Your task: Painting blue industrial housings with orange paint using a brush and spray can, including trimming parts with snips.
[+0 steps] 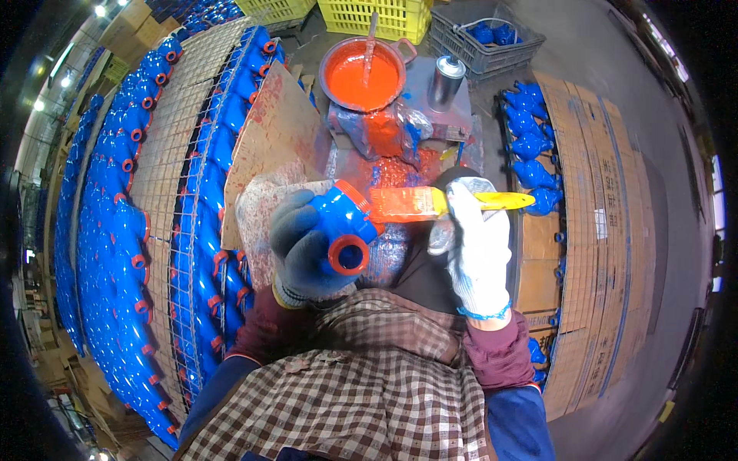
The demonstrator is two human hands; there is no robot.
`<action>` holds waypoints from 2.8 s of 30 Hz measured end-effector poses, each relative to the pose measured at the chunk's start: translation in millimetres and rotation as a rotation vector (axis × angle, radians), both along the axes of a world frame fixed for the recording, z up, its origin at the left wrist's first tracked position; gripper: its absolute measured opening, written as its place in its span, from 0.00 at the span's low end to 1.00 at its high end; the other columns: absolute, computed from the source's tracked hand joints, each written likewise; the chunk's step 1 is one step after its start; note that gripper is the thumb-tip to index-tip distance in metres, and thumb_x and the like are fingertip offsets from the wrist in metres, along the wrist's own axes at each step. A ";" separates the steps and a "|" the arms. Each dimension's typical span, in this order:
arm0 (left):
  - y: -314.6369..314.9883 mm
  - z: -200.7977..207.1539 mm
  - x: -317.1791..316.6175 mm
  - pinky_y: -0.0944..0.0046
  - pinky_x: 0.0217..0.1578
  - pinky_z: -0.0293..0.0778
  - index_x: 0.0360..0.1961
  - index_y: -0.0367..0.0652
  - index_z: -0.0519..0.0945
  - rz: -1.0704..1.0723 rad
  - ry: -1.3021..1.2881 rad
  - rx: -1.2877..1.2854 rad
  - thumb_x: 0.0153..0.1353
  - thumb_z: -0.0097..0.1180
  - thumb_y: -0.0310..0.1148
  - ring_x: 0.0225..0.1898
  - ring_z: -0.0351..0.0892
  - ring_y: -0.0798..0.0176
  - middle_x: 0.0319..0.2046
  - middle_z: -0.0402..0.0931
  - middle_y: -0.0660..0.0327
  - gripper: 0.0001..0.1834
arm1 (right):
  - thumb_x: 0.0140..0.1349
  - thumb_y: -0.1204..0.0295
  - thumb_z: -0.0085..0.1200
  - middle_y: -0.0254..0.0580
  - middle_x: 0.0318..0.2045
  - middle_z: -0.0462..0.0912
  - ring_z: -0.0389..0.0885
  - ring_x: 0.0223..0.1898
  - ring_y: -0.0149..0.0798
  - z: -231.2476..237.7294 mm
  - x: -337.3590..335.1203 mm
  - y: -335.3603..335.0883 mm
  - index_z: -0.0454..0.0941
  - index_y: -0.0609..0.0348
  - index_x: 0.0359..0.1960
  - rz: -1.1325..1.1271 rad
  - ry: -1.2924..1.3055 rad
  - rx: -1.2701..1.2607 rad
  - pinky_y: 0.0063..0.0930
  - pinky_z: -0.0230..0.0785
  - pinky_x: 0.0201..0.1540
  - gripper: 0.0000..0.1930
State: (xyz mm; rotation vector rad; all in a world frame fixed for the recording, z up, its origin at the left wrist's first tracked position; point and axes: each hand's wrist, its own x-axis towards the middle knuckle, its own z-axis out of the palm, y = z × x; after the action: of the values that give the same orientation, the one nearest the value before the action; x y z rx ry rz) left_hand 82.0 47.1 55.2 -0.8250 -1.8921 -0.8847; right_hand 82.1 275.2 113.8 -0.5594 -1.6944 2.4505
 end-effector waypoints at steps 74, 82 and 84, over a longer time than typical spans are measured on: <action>-376.7 111.8 -69.1 0.56 0.54 0.74 0.67 0.32 0.68 1.294 -1.073 -0.325 0.52 0.71 0.44 0.54 0.80 0.52 0.57 0.78 0.43 0.45 | 0.71 0.67 0.56 0.31 0.27 0.80 0.76 0.25 0.22 -137.8 -4.7 148.1 0.78 0.56 0.54 -0.268 0.050 0.329 0.16 0.68 0.25 0.14; -268.1 109.0 15.9 0.57 0.65 0.63 0.67 0.31 0.67 0.911 -0.928 -0.217 0.61 0.64 0.34 0.63 0.70 0.53 0.63 0.71 0.47 0.36 | 0.70 0.69 0.49 0.39 0.35 0.81 0.84 0.30 0.44 -309.7 -79.2 255.1 0.76 0.41 0.49 0.110 -0.271 1.938 0.38 0.76 0.29 0.09; -244.4 106.3 49.6 0.56 0.65 0.63 0.67 0.30 0.68 0.922 -0.851 -0.195 0.62 0.63 0.33 0.64 0.69 0.53 0.63 0.71 0.48 0.34 | 0.70 0.67 0.49 0.36 0.32 0.78 0.84 0.30 0.43 -327.4 -83.1 270.8 0.75 0.39 0.48 0.224 -0.258 2.067 0.39 0.76 0.29 0.09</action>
State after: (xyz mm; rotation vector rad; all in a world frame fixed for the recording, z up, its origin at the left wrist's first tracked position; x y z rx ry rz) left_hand 131.7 -197.3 161.4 0.4604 -2.7240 -0.4606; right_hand -0.9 546.0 -213.5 -0.2419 -3.0184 -0.2689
